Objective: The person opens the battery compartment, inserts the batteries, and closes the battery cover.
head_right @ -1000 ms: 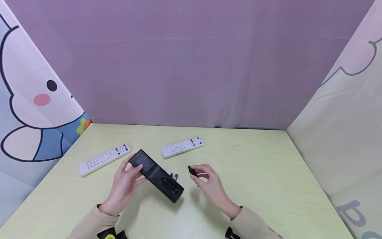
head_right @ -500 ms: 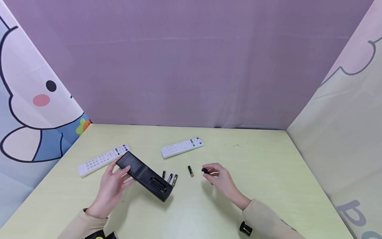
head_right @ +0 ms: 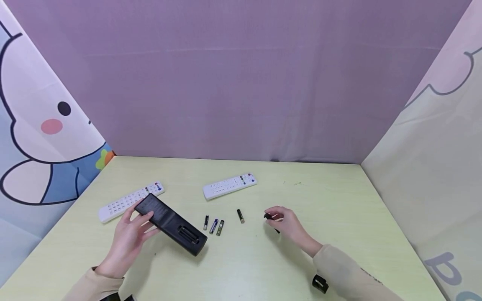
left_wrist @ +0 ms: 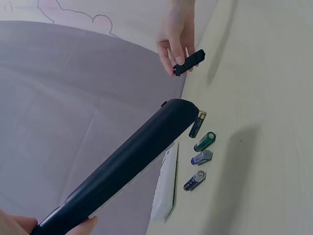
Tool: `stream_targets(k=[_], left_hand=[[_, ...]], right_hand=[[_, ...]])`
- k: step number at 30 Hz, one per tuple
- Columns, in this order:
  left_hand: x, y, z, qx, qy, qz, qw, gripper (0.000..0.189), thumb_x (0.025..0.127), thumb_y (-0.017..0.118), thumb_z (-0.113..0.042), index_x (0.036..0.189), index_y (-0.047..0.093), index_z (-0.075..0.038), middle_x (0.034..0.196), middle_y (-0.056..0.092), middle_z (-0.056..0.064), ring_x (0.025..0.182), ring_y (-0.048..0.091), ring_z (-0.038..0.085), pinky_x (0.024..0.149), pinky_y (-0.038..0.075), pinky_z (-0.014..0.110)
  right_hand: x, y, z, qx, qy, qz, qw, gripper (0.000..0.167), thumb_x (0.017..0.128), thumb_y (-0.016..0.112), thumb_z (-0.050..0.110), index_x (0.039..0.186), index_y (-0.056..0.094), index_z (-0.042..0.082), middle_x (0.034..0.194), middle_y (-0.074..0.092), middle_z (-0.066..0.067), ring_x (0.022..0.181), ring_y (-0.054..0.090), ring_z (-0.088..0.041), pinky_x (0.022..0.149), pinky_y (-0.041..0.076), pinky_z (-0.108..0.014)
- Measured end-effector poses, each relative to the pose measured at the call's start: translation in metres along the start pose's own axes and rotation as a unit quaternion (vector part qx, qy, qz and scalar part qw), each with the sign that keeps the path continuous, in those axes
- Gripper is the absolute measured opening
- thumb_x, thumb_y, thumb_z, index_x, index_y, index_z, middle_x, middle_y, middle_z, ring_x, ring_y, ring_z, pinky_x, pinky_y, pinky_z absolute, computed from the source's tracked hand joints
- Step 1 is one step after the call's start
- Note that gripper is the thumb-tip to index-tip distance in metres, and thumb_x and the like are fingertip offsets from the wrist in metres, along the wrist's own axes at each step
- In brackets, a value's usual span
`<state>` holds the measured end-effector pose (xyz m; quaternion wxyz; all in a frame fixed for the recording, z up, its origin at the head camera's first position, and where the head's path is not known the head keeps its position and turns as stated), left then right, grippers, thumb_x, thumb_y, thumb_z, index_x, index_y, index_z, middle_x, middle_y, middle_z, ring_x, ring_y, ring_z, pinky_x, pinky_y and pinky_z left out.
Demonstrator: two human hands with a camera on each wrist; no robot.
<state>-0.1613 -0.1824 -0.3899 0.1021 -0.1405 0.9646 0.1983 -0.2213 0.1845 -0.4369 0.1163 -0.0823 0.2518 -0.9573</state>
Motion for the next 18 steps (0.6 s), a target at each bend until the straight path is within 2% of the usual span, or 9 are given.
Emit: stream_targets(k=[9,18], left_hand=[[0.0,-0.005,-0.001,0.007,-0.004,-0.002,1.0,0.051,0.088,0.047,0.001,0.131,0.027,-0.018,0.087,0.061,-0.01,0.079,0.063,0.01,0.068,0.055,0.028],[0.001,-0.008,-0.001,0.009,-0.004,-0.002,1.0,0.049,0.088,0.046,-0.001,0.13,0.027,-0.018,0.088,0.06,-0.009,0.078,0.062,0.01,0.068,0.055,0.028]], right_hand=[[0.005,-0.003,-0.008,-0.018,0.013,0.021,0.9995,0.024,0.076,0.062,-0.005,0.099,0.059,-0.01,0.093,0.061,-0.021,0.081,0.058,-0.028,0.059,0.051,-0.02],[0.01,-0.001,-0.017,-0.049,0.049,0.023,0.9973,0.024,0.074,0.065,0.0,0.098,0.062,-0.005,0.088,0.062,-0.012,0.08,0.057,-0.023,0.062,0.05,-0.022]])
Point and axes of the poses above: each hand's wrist, its own x-axis towards the middle knuckle, its own y-axis out of the palm, z = x × y, the point moved 3 cm from there along x, towards the middle knuckle
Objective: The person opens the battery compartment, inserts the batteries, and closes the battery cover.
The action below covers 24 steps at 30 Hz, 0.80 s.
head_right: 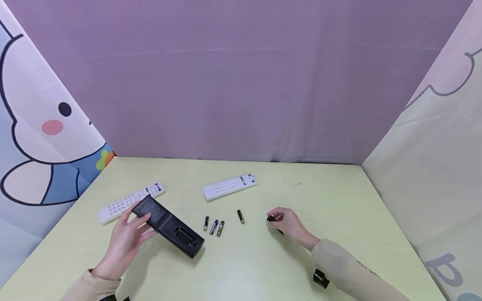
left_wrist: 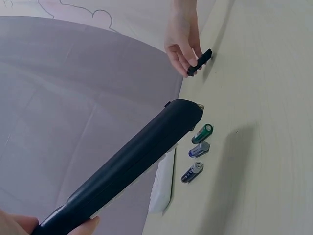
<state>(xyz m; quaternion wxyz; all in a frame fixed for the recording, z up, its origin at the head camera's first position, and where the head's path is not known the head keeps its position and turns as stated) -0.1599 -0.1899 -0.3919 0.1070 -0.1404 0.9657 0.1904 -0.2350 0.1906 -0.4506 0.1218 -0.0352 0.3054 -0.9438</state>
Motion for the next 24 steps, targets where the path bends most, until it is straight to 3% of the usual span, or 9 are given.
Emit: stream_targets(k=[11,24], left_hand=[[0.0003,0.0008,0.0005,0.005,0.001,0.004,1.0,0.049,0.088,0.046,0.0,0.13,0.028,-0.018,0.089,0.059,-0.008,0.079,0.062,0.011,0.069,0.055,0.029],[0.0006,0.0017,0.0015,0.005,-0.002,0.003,1.0,0.052,0.088,0.045,0.001,0.133,0.025,-0.016,0.088,0.059,-0.009,0.078,0.063,0.011,0.069,0.055,0.03]], right_hand=[[0.0061,0.0033,-0.0032,-0.02,-0.005,0.012,0.9997,0.023,0.072,0.067,0.001,0.095,0.063,-0.004,0.083,0.06,-0.007,0.073,0.052,-0.015,0.06,0.046,-0.022],[0.0067,0.0069,0.0012,-0.029,-0.012,0.027,0.9992,0.022,0.073,0.066,-0.001,0.095,0.062,-0.003,0.084,0.06,-0.008,0.075,0.053,-0.016,0.063,0.047,-0.024]])
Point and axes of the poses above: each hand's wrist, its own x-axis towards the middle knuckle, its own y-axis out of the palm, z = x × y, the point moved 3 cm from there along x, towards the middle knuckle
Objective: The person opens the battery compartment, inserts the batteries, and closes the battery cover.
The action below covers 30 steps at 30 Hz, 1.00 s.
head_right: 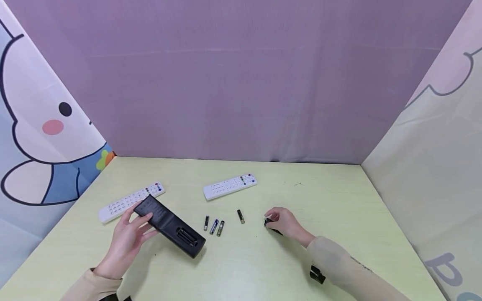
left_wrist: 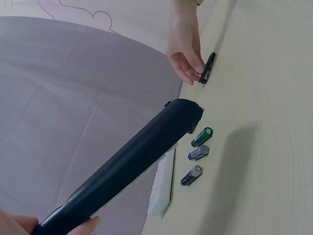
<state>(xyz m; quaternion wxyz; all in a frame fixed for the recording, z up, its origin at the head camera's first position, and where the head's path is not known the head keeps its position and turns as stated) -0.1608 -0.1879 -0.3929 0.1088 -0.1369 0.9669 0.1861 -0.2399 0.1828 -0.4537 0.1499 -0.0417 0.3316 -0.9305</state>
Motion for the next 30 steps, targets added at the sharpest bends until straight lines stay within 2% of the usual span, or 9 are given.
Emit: stream_targets(k=[8,13,21,30], left_hand=[[0.0,0.0,-0.001,-0.002,0.002,0.006,1.0,0.055,0.088,0.046,0.0,0.135,0.023,-0.016,0.089,0.059,-0.01,0.08,0.062,0.01,0.07,0.055,0.029],[0.0,0.001,-0.001,-0.006,0.003,0.002,1.0,0.052,0.088,0.045,0.002,0.132,0.026,-0.017,0.089,0.06,-0.009,0.079,0.063,0.011,0.07,0.055,0.03],[0.0,0.002,0.0,-0.01,0.002,0.001,0.9999,0.052,0.087,0.044,0.003,0.131,0.027,-0.017,0.087,0.061,-0.01,0.079,0.063,0.012,0.07,0.055,0.032],[-0.001,0.003,0.0,-0.011,0.0,-0.001,0.9999,0.048,0.087,0.044,0.003,0.127,0.032,-0.02,0.087,0.061,-0.009,0.078,0.063,0.012,0.069,0.055,0.031]], right_hand=[[0.008,0.001,0.011,0.005,-0.017,-0.009,0.9998,0.021,0.079,0.061,0.002,0.099,0.06,-0.004,0.094,0.06,-0.014,0.083,0.056,-0.024,0.072,0.051,-0.033],[0.017,0.007,0.016,0.008,-0.035,-0.011,0.9993,0.021,0.078,0.061,0.0,0.099,0.06,-0.004,0.095,0.061,-0.016,0.082,0.056,-0.024,0.072,0.051,-0.03],[0.03,0.019,0.024,0.021,-0.028,-0.002,0.9994,0.02,0.078,0.062,0.002,0.097,0.061,-0.003,0.09,0.062,-0.014,0.078,0.056,-0.02,0.069,0.051,-0.027],[0.04,0.029,0.034,0.023,-0.034,0.027,0.9988,0.02,0.079,0.06,0.003,0.099,0.061,-0.004,0.083,0.061,-0.008,0.077,0.056,-0.019,0.064,0.049,-0.025]])
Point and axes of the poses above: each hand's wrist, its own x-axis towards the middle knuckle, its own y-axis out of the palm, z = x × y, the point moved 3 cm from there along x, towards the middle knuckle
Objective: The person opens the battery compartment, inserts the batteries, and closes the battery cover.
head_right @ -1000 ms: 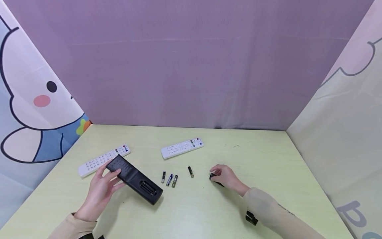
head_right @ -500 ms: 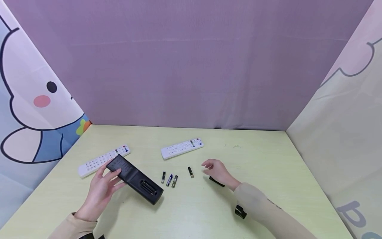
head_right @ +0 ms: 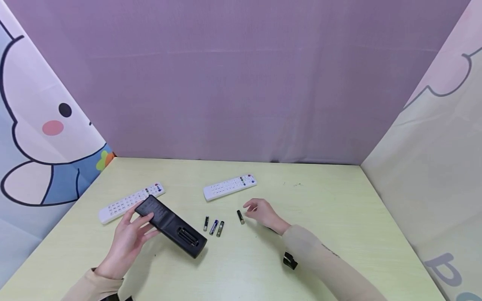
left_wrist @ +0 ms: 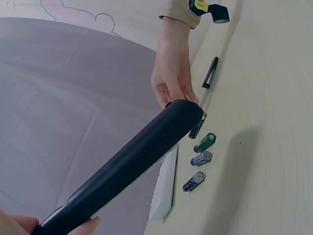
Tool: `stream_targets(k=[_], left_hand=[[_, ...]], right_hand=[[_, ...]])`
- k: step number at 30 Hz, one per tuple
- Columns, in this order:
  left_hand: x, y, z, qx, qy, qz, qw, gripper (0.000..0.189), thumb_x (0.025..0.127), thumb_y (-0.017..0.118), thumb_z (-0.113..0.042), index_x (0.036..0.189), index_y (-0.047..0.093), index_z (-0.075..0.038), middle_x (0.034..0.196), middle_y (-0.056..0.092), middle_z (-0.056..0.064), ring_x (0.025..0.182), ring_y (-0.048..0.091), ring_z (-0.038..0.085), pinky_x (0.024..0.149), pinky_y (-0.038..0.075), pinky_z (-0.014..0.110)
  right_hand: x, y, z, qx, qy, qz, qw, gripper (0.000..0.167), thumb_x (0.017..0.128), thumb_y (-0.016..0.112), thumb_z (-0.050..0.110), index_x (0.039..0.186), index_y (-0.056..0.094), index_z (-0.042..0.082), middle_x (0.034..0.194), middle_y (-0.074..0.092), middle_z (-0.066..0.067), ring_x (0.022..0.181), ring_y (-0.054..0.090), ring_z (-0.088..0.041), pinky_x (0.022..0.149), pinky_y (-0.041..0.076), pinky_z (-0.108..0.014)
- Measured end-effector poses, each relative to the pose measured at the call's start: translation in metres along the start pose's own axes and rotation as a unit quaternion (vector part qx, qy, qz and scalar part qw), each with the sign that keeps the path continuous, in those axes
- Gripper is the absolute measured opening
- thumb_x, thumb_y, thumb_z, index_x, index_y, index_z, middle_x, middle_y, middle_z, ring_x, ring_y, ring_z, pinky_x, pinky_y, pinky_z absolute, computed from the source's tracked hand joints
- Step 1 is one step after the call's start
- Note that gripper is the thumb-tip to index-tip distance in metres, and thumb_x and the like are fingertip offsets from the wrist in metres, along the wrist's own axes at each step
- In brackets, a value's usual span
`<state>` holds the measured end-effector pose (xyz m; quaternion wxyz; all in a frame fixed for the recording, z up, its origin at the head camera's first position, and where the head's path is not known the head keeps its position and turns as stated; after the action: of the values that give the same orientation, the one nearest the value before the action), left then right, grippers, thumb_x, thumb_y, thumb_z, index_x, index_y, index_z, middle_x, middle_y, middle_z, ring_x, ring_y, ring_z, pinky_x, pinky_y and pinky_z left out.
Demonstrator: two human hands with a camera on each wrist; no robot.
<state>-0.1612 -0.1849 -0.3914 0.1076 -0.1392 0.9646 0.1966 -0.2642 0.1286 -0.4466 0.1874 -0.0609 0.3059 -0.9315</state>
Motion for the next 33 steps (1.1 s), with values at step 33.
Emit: stream_targets(k=[33], left_hand=[[0.0,0.003,0.005,0.01,-0.008,0.008,0.9999,0.056,0.087,0.046,0.0,0.136,0.022,-0.014,0.091,0.057,-0.005,0.079,0.063,0.012,0.072,0.055,0.031]], right_hand=[[0.016,0.03,0.002,-0.06,0.07,-0.012,0.9957,0.028,0.07,0.07,0.004,0.096,0.063,0.0,0.07,0.056,-0.002,0.062,0.05,-0.012,0.056,0.045,-0.022]])
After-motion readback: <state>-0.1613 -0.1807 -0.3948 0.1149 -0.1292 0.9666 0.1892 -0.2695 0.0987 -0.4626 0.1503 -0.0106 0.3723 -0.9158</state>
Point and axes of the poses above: each hand's wrist, its own x-axis towards the middle knuckle, its own y-axis out of the palm, z = x × y, the point moved 3 cm from there along x, towards the middle knuckle
